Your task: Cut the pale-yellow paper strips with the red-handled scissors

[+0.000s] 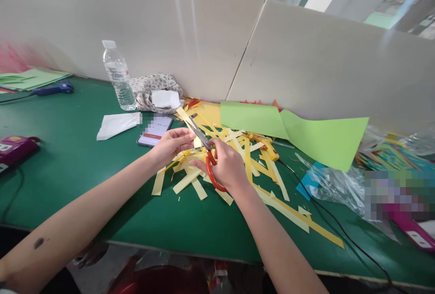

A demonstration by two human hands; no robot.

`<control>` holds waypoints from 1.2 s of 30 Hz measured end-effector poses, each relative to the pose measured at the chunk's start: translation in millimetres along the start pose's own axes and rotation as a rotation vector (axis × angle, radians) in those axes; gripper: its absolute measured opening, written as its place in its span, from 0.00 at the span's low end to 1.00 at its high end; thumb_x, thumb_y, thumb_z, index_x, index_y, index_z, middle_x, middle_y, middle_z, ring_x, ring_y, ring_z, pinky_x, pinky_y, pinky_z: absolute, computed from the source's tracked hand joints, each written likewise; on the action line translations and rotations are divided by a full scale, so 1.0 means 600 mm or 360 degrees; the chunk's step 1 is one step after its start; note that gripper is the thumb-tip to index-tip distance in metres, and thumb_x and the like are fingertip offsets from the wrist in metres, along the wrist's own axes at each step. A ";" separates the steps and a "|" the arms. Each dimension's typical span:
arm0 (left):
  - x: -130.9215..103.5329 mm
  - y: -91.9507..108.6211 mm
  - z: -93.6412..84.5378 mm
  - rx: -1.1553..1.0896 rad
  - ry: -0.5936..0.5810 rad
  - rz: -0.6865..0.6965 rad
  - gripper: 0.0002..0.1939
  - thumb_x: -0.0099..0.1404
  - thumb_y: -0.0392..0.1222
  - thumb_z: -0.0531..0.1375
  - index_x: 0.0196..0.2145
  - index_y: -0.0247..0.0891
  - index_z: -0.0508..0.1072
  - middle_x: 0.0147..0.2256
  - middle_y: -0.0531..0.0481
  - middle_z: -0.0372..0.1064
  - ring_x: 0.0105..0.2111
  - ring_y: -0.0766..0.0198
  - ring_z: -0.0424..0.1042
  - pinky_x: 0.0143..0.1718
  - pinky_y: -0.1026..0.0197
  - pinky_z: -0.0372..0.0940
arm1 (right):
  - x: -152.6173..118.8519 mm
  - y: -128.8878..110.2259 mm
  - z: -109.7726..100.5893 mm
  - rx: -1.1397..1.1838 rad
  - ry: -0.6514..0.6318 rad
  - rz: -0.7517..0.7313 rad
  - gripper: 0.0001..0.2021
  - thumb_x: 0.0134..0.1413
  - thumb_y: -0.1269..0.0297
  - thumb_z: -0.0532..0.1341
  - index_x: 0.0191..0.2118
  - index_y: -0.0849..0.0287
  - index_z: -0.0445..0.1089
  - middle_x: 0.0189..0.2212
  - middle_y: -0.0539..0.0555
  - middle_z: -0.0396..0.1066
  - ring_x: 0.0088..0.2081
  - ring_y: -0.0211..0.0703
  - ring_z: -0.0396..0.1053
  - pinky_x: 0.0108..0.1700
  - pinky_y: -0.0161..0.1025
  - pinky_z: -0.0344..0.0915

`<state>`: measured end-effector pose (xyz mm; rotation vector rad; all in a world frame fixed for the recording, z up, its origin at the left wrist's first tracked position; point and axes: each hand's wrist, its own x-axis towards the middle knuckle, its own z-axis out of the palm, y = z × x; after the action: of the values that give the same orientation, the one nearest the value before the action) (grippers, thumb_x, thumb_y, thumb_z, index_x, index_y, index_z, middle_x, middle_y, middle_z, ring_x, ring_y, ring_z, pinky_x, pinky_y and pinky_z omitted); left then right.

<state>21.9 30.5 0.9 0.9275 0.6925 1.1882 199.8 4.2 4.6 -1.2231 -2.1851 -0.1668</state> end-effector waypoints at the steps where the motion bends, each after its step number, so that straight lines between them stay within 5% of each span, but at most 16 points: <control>1: 0.000 -0.001 -0.001 -0.0003 -0.0002 0.0001 0.04 0.52 0.37 0.66 0.26 0.36 0.75 0.23 0.55 0.70 0.23 0.75 0.69 0.29 0.73 0.65 | 0.000 0.000 0.000 -0.0002 0.0019 -0.0003 0.25 0.49 0.45 0.55 0.42 0.64 0.64 0.29 0.57 0.71 0.28 0.43 0.67 0.28 0.37 0.60; 14: -0.002 -0.005 0.004 -0.0009 -0.0025 -0.0018 0.04 0.52 0.38 0.66 0.25 0.35 0.74 0.23 0.55 0.69 0.22 0.75 0.68 0.28 0.72 0.65 | 0.002 -0.001 0.001 0.0087 0.0094 0.0031 0.23 0.48 0.45 0.58 0.38 0.63 0.66 0.23 0.54 0.69 0.24 0.40 0.66 0.27 0.36 0.59; 21: -0.002 -0.005 0.009 0.0093 0.0089 -0.0039 0.06 0.50 0.39 0.67 0.24 0.35 0.74 0.22 0.54 0.70 0.23 0.73 0.68 0.32 0.69 0.66 | 0.009 -0.001 -0.011 0.0714 0.0139 0.0619 0.22 0.43 0.44 0.60 0.40 0.56 0.63 0.22 0.48 0.66 0.24 0.40 0.65 0.28 0.37 0.61; 27: -0.001 -0.010 0.007 0.0253 0.0232 0.0004 0.09 0.47 0.41 0.68 0.26 0.36 0.75 0.24 0.52 0.72 0.25 0.70 0.70 0.34 0.65 0.67 | 0.018 -0.003 -0.010 0.1580 -0.0003 0.0891 0.20 0.40 0.53 0.65 0.40 0.55 0.63 0.25 0.46 0.65 0.24 0.37 0.66 0.28 0.38 0.67; 36: -0.003 -0.008 0.010 0.0358 0.0216 0.0025 0.10 0.47 0.43 0.68 0.26 0.36 0.75 0.24 0.52 0.71 0.26 0.69 0.71 0.34 0.65 0.66 | 0.018 -0.014 -0.007 0.1716 -0.0102 0.0982 0.19 0.36 0.61 0.67 0.38 0.56 0.64 0.23 0.45 0.67 0.24 0.38 0.68 0.26 0.38 0.67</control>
<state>28.8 26.9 -0.5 1.0464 0.9439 1.2120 191.1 5.5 15.7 -1.1240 -1.4150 1.1471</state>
